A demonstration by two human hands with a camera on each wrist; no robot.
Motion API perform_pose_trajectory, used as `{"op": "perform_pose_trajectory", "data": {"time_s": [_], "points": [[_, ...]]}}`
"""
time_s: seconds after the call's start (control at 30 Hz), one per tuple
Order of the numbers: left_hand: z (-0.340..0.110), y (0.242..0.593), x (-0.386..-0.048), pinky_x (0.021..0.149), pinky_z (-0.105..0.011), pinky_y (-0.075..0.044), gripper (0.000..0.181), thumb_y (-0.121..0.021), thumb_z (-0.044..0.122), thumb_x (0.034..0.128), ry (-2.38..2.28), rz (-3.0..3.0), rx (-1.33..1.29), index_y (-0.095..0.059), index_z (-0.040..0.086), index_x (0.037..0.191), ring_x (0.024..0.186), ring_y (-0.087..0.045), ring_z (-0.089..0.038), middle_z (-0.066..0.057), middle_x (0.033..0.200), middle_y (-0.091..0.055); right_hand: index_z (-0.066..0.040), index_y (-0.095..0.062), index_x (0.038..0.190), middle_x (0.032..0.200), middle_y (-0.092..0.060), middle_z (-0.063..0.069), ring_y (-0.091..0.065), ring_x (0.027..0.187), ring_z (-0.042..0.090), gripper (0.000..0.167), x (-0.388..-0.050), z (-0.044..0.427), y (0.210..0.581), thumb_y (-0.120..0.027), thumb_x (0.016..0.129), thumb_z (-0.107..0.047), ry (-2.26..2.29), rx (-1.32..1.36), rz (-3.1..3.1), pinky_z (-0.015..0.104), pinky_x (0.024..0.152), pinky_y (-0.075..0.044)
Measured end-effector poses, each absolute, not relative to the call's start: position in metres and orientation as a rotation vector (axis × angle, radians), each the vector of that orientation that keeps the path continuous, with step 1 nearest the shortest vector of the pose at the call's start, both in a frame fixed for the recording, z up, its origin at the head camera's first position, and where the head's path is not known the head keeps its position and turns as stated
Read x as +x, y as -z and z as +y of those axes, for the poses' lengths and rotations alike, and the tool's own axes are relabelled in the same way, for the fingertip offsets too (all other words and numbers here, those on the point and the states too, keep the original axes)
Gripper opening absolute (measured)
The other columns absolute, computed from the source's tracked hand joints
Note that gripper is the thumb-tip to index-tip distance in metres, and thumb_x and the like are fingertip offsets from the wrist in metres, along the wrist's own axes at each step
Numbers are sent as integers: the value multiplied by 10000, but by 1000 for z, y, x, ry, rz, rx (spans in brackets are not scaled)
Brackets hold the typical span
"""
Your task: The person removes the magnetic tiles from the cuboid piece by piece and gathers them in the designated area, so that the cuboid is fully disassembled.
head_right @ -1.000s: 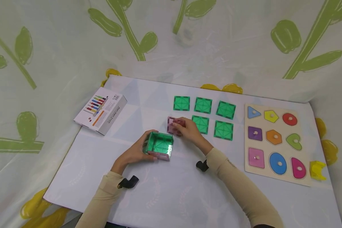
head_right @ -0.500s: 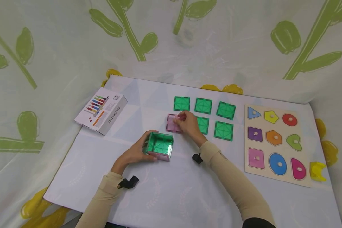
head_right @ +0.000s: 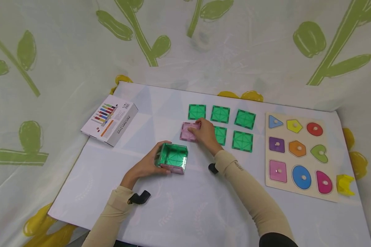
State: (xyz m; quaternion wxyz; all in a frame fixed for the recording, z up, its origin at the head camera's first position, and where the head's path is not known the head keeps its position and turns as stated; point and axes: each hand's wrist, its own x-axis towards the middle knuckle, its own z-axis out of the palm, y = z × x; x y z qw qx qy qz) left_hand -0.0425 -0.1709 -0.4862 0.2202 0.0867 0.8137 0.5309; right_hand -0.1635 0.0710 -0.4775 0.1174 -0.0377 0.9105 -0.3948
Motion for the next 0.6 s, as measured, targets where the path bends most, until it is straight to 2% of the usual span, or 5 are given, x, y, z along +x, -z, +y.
{"op": "perform_pose_trajectory", "data": {"time_s": [0.27, 0.47, 0.6], "points": [[-171, 487, -42, 1176, -653, -310, 1043, -913, 184, 718, -1477, 2251, 251, -275, 359, 1525, 1467, -353, -418, -85, 1592, -361, 36, -593, 1271, 1265, -591, 236, -548, 1062, 339, 497, -165, 69, 480, -701, 944, -323, 1066, -161, 2693, 474, 978, -512], [-173, 486, -41, 1195, -652, -275, 1065, -919, 274, 712, -1467, 2222, 251, -248, 432, 1524, 1510, -274, -395, -50, 1633, -285, 25, -593, 1248, 1239, -543, 230, -530, 1030, 338, 475, -163, 70, 481, -696, 947, -328, 1059, -149, 2695, 480, 964, -514], [-176, 489, -42, 1207, -670, -226, 1005, -839, 481, 779, -1495, 2204, 328, -203, 423, 1555, 1543, -202, -382, -40, 1671, -212, 20, -597, 1238, 1205, -542, 219, -528, 1012, 327, 463, -162, 69, 479, -694, 952, -331, 1051, -143, 2706, 455, 920, -519]]}}
